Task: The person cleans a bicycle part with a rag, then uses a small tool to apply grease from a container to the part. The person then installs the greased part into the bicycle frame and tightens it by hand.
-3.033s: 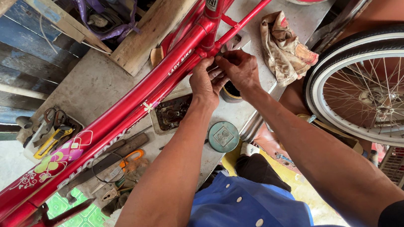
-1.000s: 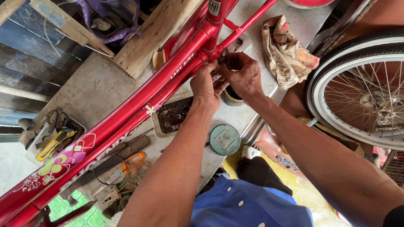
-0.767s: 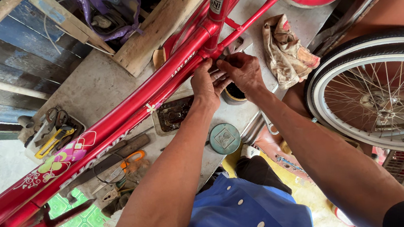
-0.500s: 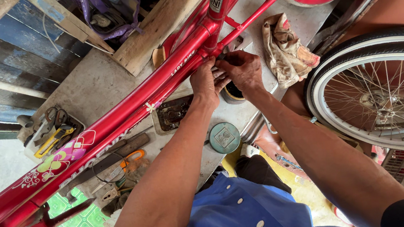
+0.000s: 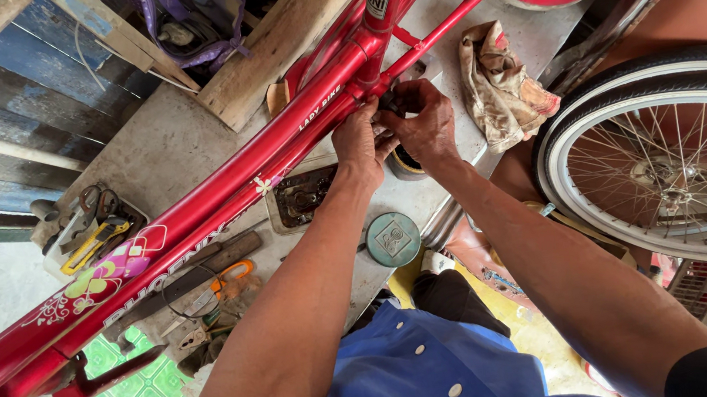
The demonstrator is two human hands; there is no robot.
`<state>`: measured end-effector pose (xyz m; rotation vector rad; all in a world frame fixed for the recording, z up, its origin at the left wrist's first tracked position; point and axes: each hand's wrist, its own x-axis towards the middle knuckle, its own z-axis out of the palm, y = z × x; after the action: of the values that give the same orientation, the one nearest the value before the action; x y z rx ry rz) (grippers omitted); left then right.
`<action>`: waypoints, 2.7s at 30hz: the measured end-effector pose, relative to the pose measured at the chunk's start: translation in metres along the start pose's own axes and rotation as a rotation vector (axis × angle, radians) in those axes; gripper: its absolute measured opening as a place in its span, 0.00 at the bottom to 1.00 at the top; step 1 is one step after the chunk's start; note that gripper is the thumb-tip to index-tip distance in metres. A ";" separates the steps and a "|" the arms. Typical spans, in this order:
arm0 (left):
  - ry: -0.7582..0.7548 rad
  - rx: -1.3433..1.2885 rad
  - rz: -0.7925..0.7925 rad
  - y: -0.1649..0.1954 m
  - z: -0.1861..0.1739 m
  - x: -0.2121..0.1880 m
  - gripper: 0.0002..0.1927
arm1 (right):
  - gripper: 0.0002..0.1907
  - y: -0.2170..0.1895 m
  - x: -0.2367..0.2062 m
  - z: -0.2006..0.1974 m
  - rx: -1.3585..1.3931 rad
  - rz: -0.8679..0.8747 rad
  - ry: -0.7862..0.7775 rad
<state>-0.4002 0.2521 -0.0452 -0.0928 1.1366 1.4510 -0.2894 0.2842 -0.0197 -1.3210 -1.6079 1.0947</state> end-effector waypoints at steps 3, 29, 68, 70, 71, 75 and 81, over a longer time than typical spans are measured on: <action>0.005 0.015 0.004 -0.001 -0.001 0.000 0.15 | 0.27 -0.007 0.001 -0.006 0.086 0.075 -0.060; -0.081 -0.039 -0.034 -0.004 -0.008 0.011 0.16 | 0.19 -0.013 0.005 -0.012 0.203 0.436 -0.188; -0.082 -0.044 -0.061 0.000 -0.007 0.008 0.20 | 0.22 -0.004 0.011 -0.013 0.062 0.207 -0.195; -0.075 -0.048 -0.051 0.000 -0.007 0.009 0.20 | 0.23 -0.002 0.007 -0.010 0.127 0.237 -0.164; -0.072 -0.044 -0.042 -0.001 -0.007 0.009 0.20 | 0.23 -0.001 0.007 -0.009 0.159 0.234 -0.158; -0.066 -0.034 -0.052 -0.001 -0.007 0.009 0.20 | 0.23 0.000 0.006 -0.008 0.188 0.226 -0.143; -0.068 -0.050 -0.064 -0.001 -0.007 0.010 0.20 | 0.22 -0.008 0.005 -0.011 0.155 0.149 -0.150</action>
<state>-0.4061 0.2541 -0.0558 -0.1128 1.0338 1.4154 -0.2822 0.2896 -0.0087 -1.2969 -1.5149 1.4089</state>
